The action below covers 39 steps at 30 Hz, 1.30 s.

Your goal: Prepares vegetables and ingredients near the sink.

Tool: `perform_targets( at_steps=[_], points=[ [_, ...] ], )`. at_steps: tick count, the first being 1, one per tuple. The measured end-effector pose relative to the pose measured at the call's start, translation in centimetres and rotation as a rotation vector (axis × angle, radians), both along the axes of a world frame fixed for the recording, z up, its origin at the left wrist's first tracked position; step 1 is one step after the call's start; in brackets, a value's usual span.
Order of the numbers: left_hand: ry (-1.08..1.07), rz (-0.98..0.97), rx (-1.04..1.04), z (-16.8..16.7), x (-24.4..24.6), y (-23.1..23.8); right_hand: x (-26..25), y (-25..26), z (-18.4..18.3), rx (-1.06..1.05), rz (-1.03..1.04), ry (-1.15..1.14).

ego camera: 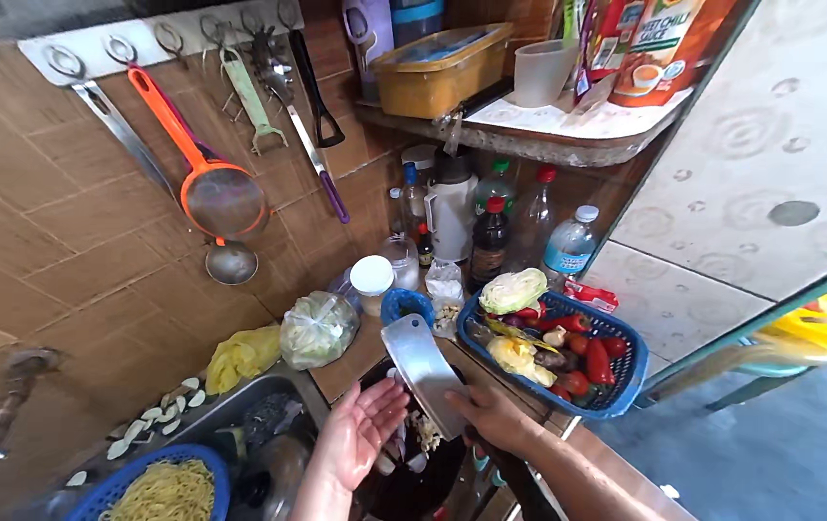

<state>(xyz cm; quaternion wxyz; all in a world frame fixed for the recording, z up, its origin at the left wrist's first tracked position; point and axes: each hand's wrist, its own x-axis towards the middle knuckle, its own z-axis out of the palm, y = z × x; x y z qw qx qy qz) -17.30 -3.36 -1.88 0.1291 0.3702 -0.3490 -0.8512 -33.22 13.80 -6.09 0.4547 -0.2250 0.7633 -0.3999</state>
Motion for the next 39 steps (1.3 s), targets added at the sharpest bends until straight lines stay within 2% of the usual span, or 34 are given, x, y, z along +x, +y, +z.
perform_targets(
  at_steps=[3, 6, 7, 9, 11, 12, 14, 16, 19, 20, 21, 23, 24, 25, 29, 32, 34, 37, 39],
  points=[
    [0.012, -0.020, -0.273, -1.1, 2.0, -0.5, 0.1, 2.4, 1.5, 0.069, 0.114, 0.316],
    [0.026, -0.022, -0.604, -4.5, 2.6, 0.1, 0.8, 5.6, 1.2, -0.072, 0.198, 0.320],
    [0.025, -0.003, -0.607, -5.4, 2.5, 0.3, 1.1, 6.6, 0.9, -0.082, 0.220, 0.251],
    [0.010, 0.088, -0.412, -5.8, 2.2, 0.2, 1.9, 8.4, 0.0, -0.011, 0.186, 0.155],
    [0.029, 0.151, -0.264, -4.9, 2.5, -0.5, 2.8, 10.3, -1.1, 0.061, 0.149, 0.202],
    [0.048, 0.149, -0.255, -4.2, 3.1, -0.9, 3.4, 11.2, -1.3, 0.066, 0.136, 0.244],
    [0.086, 0.113, -0.360, -2.5, 4.9, -1.7, 4.7, 12.9, -1.3, 0.043, 0.098, 0.303],
    [0.127, 0.126, -0.572, -0.9, 7.3, -2.5, 5.5, 14.4, -0.9, 0.019, 0.061, 0.349],
    [0.147, 0.199, -0.749, -1.0, 11.6, -3.4, 6.6, 16.0, 0.2, -0.024, 0.018, 0.388],
    [0.063, 0.156, -0.797, -2.0, 12.9, -3.5, 6.8, 16.2, 0.4, -0.042, 0.008, 0.395],
    [-0.119, 0.010, -0.877, -3.4, 14.1, -3.5, 6.9, 16.4, 0.4, -0.058, -0.005, 0.397],
    [-0.683, -0.566, -1.028, -6.4, 15.4, -2.9, 7.2, 16.7, 0.2, -0.045, -0.009, 0.399],
    [-0.887, -0.777, -1.050, -8.0, 15.2, -2.2, 7.3, 16.6, 0.3, -0.022, 0.000, 0.410],
    [-0.971, -0.839, -1.078, -9.3, 14.9, -1.6, 7.4, 16.4, 0.3, 0.003, 0.012, 0.429],
    [-0.990, -0.624, -1.271, -11.9, 13.4, 1.5, 8.2, 16.3, 0.0, 0.037, 0.056, 0.433],
    [-1.163, -0.751, -1.209, -12.8, 11.4, 1.4, 8.6, 15.6, -0.6, 0.033, 0.066, 0.420],
    [-1.180, -0.725, -1.182, -13.1, 11.3, 0.5, 8.8, 15.2, -0.5, 0.060, 0.075, 0.412],
    [-1.045, -0.519, -1.136, -12.2, 13.7, -1.5, 9.0, 14.9, -0.4, 0.061, 0.107, 0.432],
    [-0.937, -0.462, -1.097, -11.4, 16.1, -2.2, 9.1, 14.3, 0.0, 0.039, 0.137, 0.457]
  ],
)
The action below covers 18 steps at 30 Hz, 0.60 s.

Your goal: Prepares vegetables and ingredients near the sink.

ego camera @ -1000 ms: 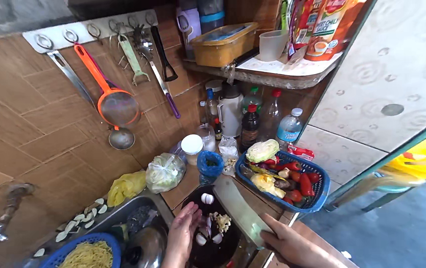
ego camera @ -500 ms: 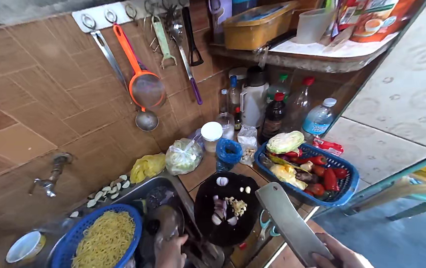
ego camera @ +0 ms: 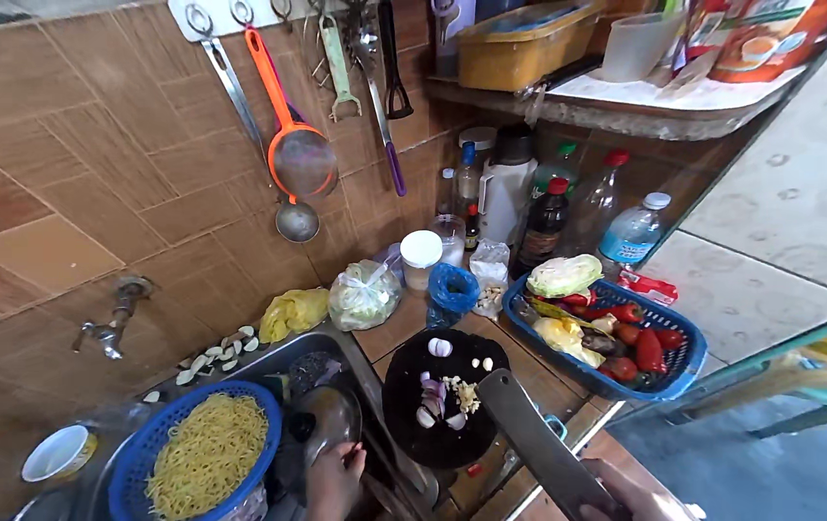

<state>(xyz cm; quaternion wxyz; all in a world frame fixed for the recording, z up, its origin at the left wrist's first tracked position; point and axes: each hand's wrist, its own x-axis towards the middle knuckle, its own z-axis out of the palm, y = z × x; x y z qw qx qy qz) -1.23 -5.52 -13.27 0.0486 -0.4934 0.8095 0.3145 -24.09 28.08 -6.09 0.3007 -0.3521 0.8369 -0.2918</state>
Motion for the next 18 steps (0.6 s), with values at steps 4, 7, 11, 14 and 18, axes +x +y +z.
perform_targets(
  at_steps=[4, 7, 11, 14, 18],
  points=[
    [-0.184, -0.114, 0.168, 0.0, 3.3, -0.3, 0.7, -2.4, 0.5, -0.054, 0.122, 0.036],
    [-0.246, -0.058, 0.126, 0.0, 3.7, -1.1, 1.1, -4.3, -0.8, -0.127, 0.207, 0.115],
    [-0.019, 0.017, -0.066, 0.3, 3.1, -4.9, 2.2, -7.2, -2.1, -0.170, 0.226, 0.323],
    [-0.026, 0.041, -0.082, -0.1, 1.4, -9.6, 2.6, -9.6, -1.9, -0.159, 0.197, 0.417],
    [-0.098, 0.066, -0.129, -1.1, -1.4, -15.1, 2.9, -11.7, -1.8, -0.119, 0.176, 0.380]
  ],
)
